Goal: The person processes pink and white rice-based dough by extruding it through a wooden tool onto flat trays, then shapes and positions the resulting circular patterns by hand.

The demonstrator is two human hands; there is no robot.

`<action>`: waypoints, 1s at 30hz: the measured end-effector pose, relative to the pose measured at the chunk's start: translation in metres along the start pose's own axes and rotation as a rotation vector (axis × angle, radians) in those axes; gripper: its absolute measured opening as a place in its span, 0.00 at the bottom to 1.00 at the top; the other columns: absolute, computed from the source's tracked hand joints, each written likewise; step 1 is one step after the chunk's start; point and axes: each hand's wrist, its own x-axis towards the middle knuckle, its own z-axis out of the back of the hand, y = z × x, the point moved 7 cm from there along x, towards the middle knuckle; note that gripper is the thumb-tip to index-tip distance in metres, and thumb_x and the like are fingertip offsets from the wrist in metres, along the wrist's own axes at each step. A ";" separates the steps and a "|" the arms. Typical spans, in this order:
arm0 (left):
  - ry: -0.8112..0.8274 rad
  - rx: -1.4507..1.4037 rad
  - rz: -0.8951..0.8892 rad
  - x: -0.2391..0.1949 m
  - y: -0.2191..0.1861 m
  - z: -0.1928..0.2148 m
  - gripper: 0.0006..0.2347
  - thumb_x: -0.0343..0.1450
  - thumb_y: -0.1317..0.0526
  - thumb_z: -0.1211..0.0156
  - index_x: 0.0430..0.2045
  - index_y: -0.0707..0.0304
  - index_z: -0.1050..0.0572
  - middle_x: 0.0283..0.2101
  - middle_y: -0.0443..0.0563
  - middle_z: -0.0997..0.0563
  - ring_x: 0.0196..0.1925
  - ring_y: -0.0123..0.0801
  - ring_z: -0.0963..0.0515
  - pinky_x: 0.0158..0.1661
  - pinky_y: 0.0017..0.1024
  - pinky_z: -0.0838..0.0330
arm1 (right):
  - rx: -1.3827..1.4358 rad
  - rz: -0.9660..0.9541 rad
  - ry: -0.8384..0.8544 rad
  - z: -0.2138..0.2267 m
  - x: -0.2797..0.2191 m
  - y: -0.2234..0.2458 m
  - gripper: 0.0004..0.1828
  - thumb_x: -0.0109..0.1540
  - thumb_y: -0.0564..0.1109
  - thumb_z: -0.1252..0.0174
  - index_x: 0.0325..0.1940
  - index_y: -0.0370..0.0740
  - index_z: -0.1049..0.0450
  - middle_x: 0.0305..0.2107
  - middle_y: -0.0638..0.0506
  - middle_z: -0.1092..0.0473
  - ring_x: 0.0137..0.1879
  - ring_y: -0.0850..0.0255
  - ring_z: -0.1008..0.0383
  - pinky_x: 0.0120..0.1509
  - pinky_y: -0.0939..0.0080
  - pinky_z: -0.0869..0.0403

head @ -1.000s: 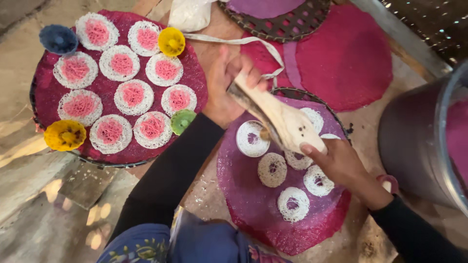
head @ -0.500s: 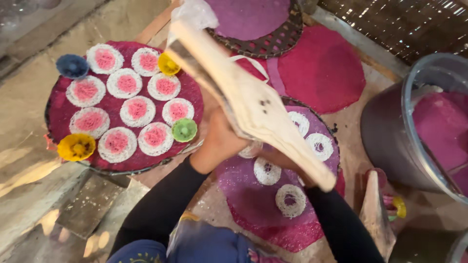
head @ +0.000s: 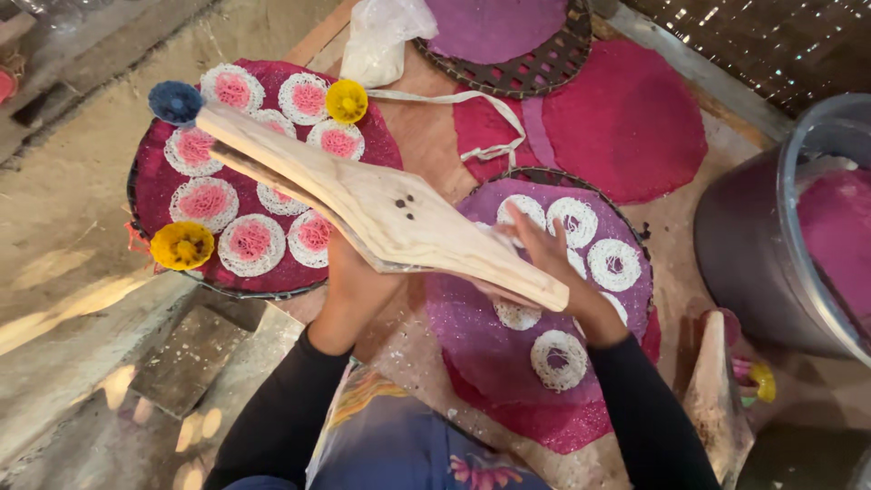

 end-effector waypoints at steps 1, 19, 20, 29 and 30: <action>0.006 0.014 -0.006 0.000 -0.002 0.002 0.22 0.62 0.67 0.23 0.49 0.72 0.25 0.47 0.54 0.16 0.49 0.33 0.15 0.51 0.31 0.21 | -0.047 0.052 0.003 -0.001 -0.010 0.015 0.62 0.49 0.71 0.32 0.76 0.37 0.48 0.66 0.41 0.37 0.75 0.48 0.45 0.75 0.29 0.63; 0.005 -0.096 0.046 0.001 0.001 -0.004 0.27 0.63 0.69 0.24 0.56 0.71 0.31 0.53 0.52 0.20 0.52 0.31 0.19 0.54 0.31 0.22 | 0.021 -0.580 -0.711 0.096 -0.104 -0.187 0.15 0.64 0.44 0.39 0.52 0.35 0.20 0.43 0.38 0.21 0.46 0.52 0.18 0.51 0.56 0.23; 0.005 -0.081 0.044 0.001 0.001 -0.002 0.27 0.63 0.69 0.24 0.56 0.71 0.31 0.53 0.53 0.20 0.53 0.31 0.19 0.54 0.30 0.23 | -0.026 -0.554 -0.683 0.097 -0.106 -0.198 0.13 0.64 0.44 0.39 0.50 0.36 0.19 0.43 0.38 0.22 0.46 0.50 0.19 0.51 0.55 0.23; -0.036 -0.025 0.044 0.001 0.001 0.002 0.26 0.62 0.70 0.25 0.55 0.72 0.29 0.51 0.53 0.20 0.51 0.30 0.19 0.53 0.29 0.23 | -0.442 -0.225 -0.432 0.095 -0.025 -0.181 0.14 0.61 0.44 0.39 0.50 0.51 0.17 0.44 0.47 0.27 0.53 0.47 0.28 0.57 0.44 0.29; -0.040 -0.035 0.057 -0.001 0.001 0.004 0.26 0.62 0.71 0.26 0.55 0.72 0.29 0.51 0.52 0.20 0.51 0.29 0.19 0.53 0.29 0.23 | -0.464 -0.245 -0.395 0.094 -0.016 -0.181 0.13 0.62 0.45 0.39 0.50 0.53 0.17 0.44 0.48 0.27 0.54 0.49 0.28 0.57 0.43 0.30</action>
